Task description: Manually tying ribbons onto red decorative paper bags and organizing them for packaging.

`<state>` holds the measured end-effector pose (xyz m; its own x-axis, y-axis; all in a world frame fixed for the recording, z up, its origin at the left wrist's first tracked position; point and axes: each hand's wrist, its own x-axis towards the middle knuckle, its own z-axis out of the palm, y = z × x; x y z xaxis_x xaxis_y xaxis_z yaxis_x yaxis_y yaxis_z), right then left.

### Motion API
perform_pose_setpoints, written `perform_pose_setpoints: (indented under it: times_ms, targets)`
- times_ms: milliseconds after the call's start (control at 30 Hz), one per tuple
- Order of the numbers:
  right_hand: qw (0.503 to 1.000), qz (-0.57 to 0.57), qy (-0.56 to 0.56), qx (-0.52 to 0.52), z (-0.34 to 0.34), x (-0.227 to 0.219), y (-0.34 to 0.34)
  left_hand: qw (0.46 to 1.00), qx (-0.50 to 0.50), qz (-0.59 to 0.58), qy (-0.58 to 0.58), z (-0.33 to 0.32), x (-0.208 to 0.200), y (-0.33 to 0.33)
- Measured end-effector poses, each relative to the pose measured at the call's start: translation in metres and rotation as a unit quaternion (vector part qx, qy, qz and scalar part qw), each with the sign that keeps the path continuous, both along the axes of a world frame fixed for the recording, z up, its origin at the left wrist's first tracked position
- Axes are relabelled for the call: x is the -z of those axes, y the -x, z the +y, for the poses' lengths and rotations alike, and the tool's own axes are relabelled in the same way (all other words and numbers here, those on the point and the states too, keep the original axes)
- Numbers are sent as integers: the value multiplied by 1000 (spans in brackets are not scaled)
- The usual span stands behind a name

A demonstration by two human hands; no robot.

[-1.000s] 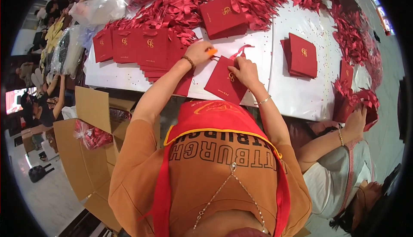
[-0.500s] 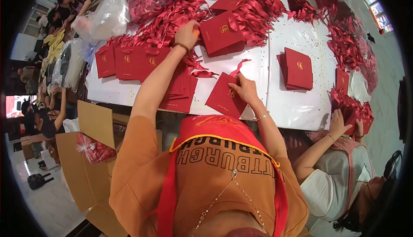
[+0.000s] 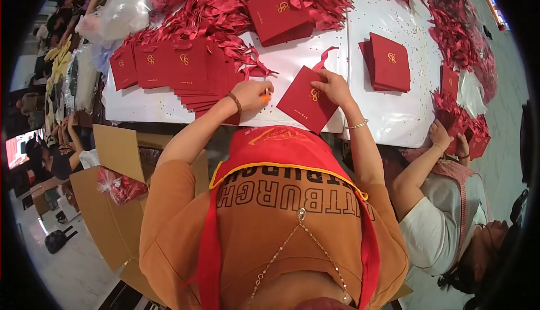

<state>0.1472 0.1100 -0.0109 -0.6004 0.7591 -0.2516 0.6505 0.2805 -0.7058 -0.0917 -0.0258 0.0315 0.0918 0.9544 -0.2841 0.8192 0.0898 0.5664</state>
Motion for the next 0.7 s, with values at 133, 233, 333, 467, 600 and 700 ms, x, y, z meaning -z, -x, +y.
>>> perform_pose_setpoints:
  times_ms: [133, 233, 333, 467, 600, 700]
  targets:
    - [1000, -12, 27, 12, -8, -5, 0, 970, -190, 152, -17, 39, -3, 8]
    - [1000, -28, 10, 0, -14, -13, 5, 953, -231, 191, -29, 64, 19, 23]
    - [999, -34, -7, 0, -18, -17, 6, 947, -240, 201, -70, 79, 43, 35]
    - [998, -11, 55, 18, -14, -12, 2, 970, -222, -2, -101, 75, 44, 33]
    - [992, 25, 122, 30, -10, -6, 2, 878, -284, -384, 4, 54, 26, -2]
    - [986, 62, 151, 18, -6, 6, 4, 829, -262, -485, 98, 40, 20, -28]
